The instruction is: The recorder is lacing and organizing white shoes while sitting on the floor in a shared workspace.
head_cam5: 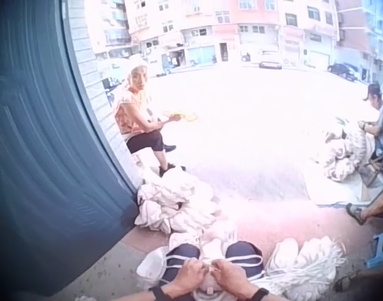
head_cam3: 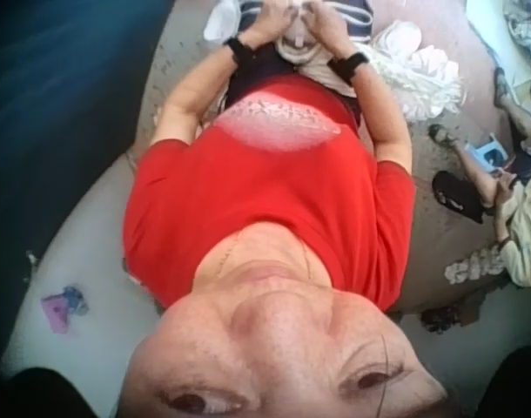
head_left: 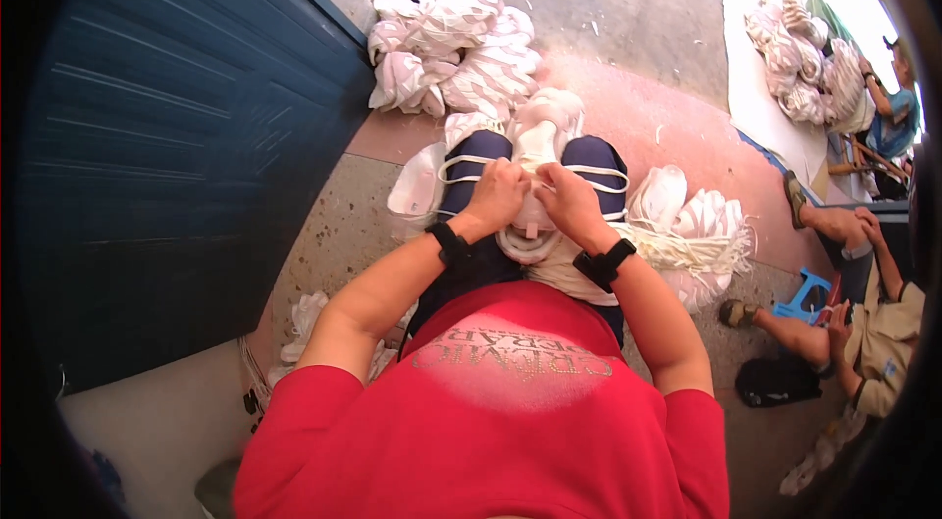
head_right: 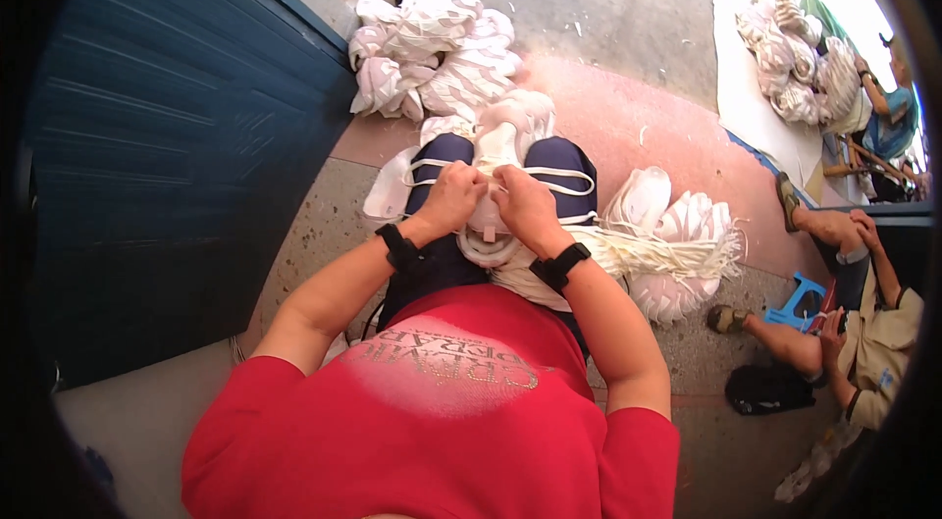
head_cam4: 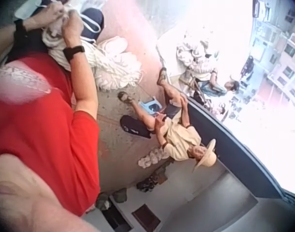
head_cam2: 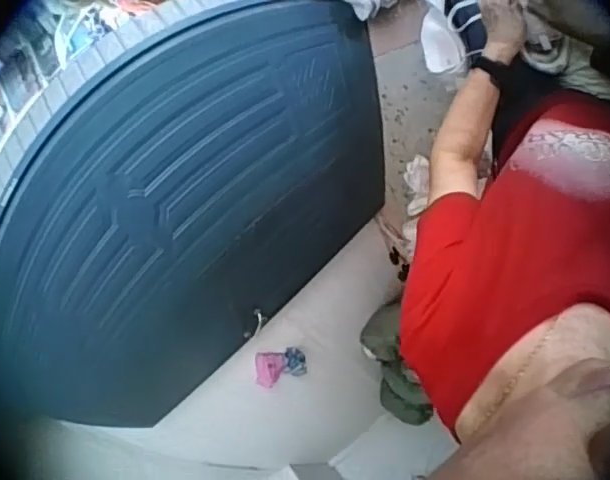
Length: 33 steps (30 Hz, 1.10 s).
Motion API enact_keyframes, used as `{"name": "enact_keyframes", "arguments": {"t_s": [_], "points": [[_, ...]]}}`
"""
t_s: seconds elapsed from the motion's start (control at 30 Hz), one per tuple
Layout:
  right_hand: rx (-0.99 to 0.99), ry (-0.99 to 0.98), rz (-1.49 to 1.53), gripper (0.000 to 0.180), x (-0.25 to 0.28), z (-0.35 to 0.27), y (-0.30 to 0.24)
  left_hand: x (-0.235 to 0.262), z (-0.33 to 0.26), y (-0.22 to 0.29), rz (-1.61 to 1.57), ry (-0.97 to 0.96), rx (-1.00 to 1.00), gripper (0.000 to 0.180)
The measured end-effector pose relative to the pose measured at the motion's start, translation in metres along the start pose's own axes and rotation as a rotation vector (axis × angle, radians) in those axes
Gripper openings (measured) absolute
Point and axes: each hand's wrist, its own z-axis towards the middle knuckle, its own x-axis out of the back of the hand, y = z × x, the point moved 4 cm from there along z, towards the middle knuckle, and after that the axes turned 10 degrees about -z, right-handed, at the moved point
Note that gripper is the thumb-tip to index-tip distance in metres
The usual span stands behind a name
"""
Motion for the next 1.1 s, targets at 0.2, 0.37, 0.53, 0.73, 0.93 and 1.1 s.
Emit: {"name": "enact_keyframes", "arguments": {"t_s": [0.2, 0.37, 0.53, 0.73, 0.93, 1.1], "points": [[-0.025, 0.004, 0.285, 0.021, 0.003, 0.013, 0.027, 0.023, 0.005, 0.034, 0.07, -0.06, -0.093, 0.016], [0.055, 0.091, 0.274, 0.024, 0.038, 0.02, 0.029, 0.016, 0.022, 0.024, 0.127, -0.187, -0.11, 0.02], [0.047, 0.027, 0.255, 0.025, 0.019, 0.01, 0.023, 0.021, 0.016, 0.026, 0.326, -0.256, -0.023, 0.012], [0.121, -0.029, -0.008, 0.027, 0.007, 0.008, 0.0, 0.011, 0.008, 0.015, 0.256, -0.172, -0.001, 0.011], [0.199, -0.142, 0.029, 0.026, 0.002, 0.019, 0.01, 0.012, 0.011, 0.012, 0.15, -0.166, 0.052, 0.015], [0.13, -0.04, 0.145, 0.025, 0.036, 0.015, 0.018, 0.027, 0.018, 0.032, 0.046, -0.105, -0.09, 0.02]]}}
